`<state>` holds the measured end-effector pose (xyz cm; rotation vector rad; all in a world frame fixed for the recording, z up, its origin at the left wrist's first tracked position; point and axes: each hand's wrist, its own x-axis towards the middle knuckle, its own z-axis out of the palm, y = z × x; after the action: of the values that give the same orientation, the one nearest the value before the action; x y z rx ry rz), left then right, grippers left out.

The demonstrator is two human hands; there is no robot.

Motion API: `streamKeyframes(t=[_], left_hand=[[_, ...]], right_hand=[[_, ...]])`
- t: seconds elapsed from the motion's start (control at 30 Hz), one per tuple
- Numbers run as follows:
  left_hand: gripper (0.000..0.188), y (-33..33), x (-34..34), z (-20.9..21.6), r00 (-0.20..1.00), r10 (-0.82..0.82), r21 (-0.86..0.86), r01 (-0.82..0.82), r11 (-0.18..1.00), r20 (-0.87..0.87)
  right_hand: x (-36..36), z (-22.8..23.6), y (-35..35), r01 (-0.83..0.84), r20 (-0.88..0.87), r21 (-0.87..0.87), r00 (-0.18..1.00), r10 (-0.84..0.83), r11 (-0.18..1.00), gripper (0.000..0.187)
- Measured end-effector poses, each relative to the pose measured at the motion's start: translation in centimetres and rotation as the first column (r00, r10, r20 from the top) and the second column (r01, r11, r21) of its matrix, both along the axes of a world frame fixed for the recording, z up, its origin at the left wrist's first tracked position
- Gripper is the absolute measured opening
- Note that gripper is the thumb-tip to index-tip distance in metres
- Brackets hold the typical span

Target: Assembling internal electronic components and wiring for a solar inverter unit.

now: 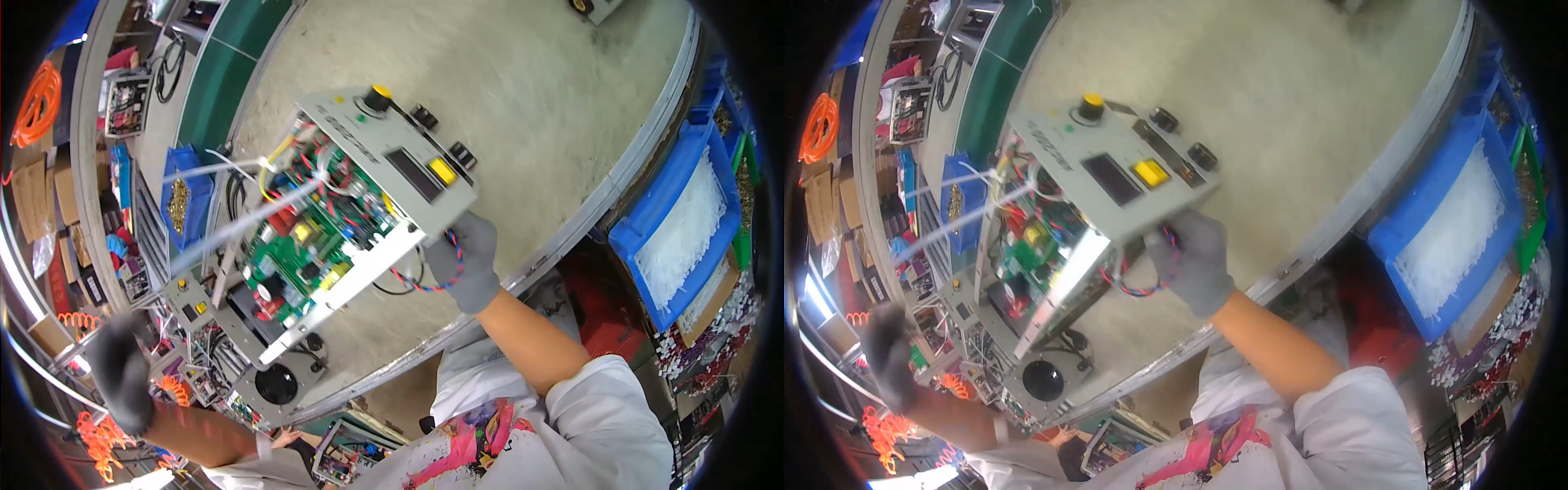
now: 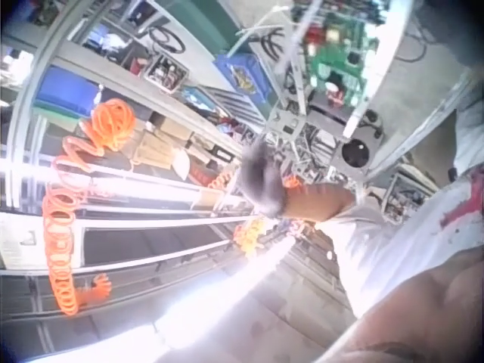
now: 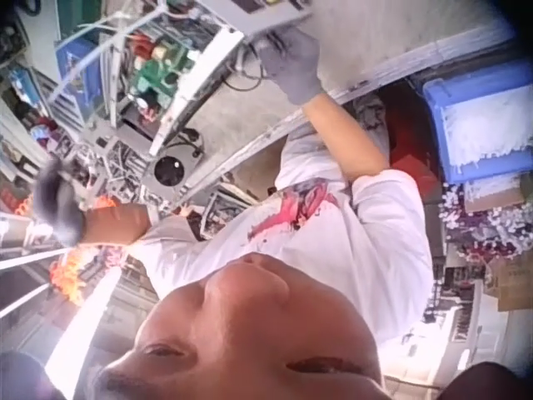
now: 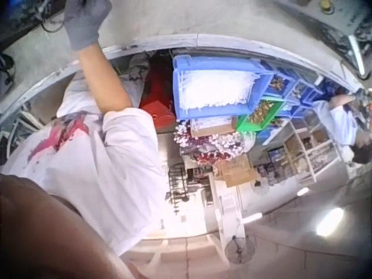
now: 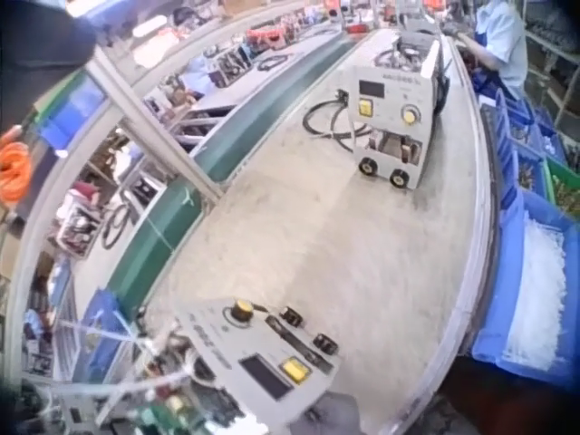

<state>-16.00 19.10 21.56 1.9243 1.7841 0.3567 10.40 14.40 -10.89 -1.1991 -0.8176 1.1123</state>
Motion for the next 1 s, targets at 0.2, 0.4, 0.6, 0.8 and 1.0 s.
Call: streamKeyframes(t=[0.2, 0.4, 0.6, 0.8, 1.0], left_hand=[[0.028, 18.2, 1.2, -10.0, 0.811, -0.548, -0.438, 0.425, 0.792, -0.204], [0.029, 22.8, 8.1, -21.9, 0.685, -0.597, -0.54, 0.715, 0.444, 0.418], [0.018, 20.2, 10.6, -25.2, 0.293, -0.862, -0.186, 0.954, 0.235, 0.415], [0.014, 21.0, 10.6, -25.4, 0.162, -0.954, -0.227, 0.968, 0.105, 0.251], [0.018, 22.9, 8.4, -24.8, 0.254, -0.894, -0.189, 0.962, 0.195, 0.369]], right_hand=[[-0.7, 0.5, 1.9, -0.109, -0.348, -0.18, 0.937, 0.04, 0.978, 0.024], [-0.2, 0.6, 2.0, -0.272, -0.174, -0.189, 0.955, 0.241, 0.943, 0.026], [1.6, 0.4, 1.4, -0.335, -0.178, -0.285, 0.939, 0.294, 0.898, 0.029], [2.9, 1.3, 0.7, -0.405, -0.198, -0.376, 0.914, 0.355, 0.833, 0.032], [5.6, 3.2, -1.3, -0.479, -0.181, -0.449, 0.876, 0.448, 0.754, 0.036]])
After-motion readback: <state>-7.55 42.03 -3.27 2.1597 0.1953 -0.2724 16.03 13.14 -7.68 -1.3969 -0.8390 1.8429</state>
